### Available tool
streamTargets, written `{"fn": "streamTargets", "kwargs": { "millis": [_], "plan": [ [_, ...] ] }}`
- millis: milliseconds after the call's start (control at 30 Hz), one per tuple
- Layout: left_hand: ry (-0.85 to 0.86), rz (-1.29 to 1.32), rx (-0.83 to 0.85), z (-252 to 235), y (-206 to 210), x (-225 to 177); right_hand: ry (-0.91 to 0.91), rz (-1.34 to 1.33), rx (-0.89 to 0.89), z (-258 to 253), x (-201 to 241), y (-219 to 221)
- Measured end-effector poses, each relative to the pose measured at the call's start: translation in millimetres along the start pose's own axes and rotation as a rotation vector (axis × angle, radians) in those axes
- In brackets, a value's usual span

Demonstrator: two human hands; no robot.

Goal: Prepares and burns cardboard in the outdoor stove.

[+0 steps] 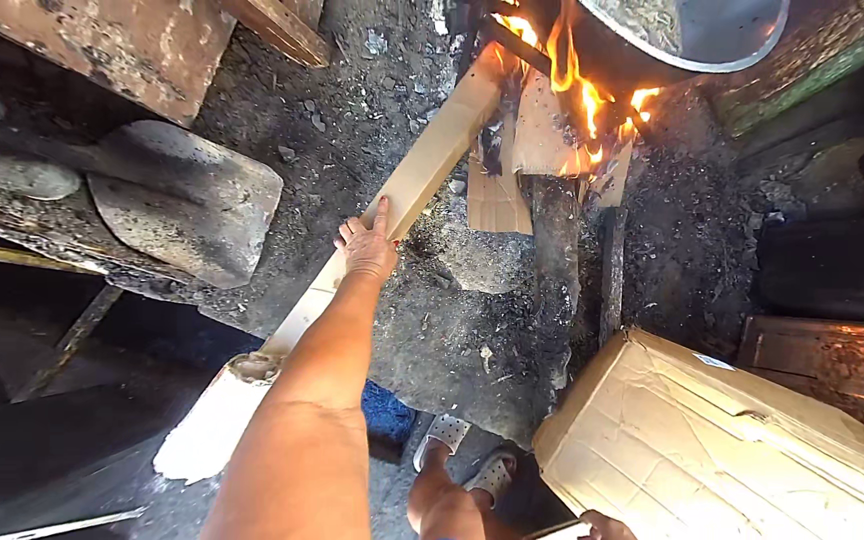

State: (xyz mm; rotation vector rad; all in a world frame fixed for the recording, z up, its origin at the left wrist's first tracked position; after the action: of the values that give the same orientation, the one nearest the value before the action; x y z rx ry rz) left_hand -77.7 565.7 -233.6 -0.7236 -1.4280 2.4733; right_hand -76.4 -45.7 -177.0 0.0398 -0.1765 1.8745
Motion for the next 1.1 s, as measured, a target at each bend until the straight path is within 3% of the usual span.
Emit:
{"fn": "streamTargets", "kwargs": {
  "millis": [167, 400, 733, 933, 1033, 1100],
  "plan": [
    [0.007, 0.004, -0.113, 22, 9, 3, 0.046, -0.044, -0.016, 2, -11, 0],
    [-0.097, 0.03, -0.071, 4, 9, -8, 0.049, -0.055, -0.003, -4, -16, 8],
    [-0.101, 0.086, -0.067, 10, 3, -5, 0.042, -0.041, 0.02, 1, -8, 3],
    [0.028, 0.189, -0.155, 93, 30, 23, -0.019, -0.016, -0.01, 18, 13, -11],
    [-0.024, 0.144, 0.026, 175, 72, 65, -0.031, -0.009, -0.041, 29, 17, -19],
    [-0.127, 0.078, 0.25, 242, 97, 98, -0.057, 0.005, -0.062, 36, 17, -20]
  ]
}}
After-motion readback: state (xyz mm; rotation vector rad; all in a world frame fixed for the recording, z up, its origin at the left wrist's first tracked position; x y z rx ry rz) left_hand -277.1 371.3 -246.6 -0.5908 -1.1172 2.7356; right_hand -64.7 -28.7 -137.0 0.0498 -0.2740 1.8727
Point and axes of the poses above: each hand's wrist, its own z-axis away from the middle knuckle, its own y-axis out of the palm, x = y × z, the point moved 3 cm from there along -z, towards the middle knuckle, and after that the axes turned 9 degrees about x, right-handed, at the moved point
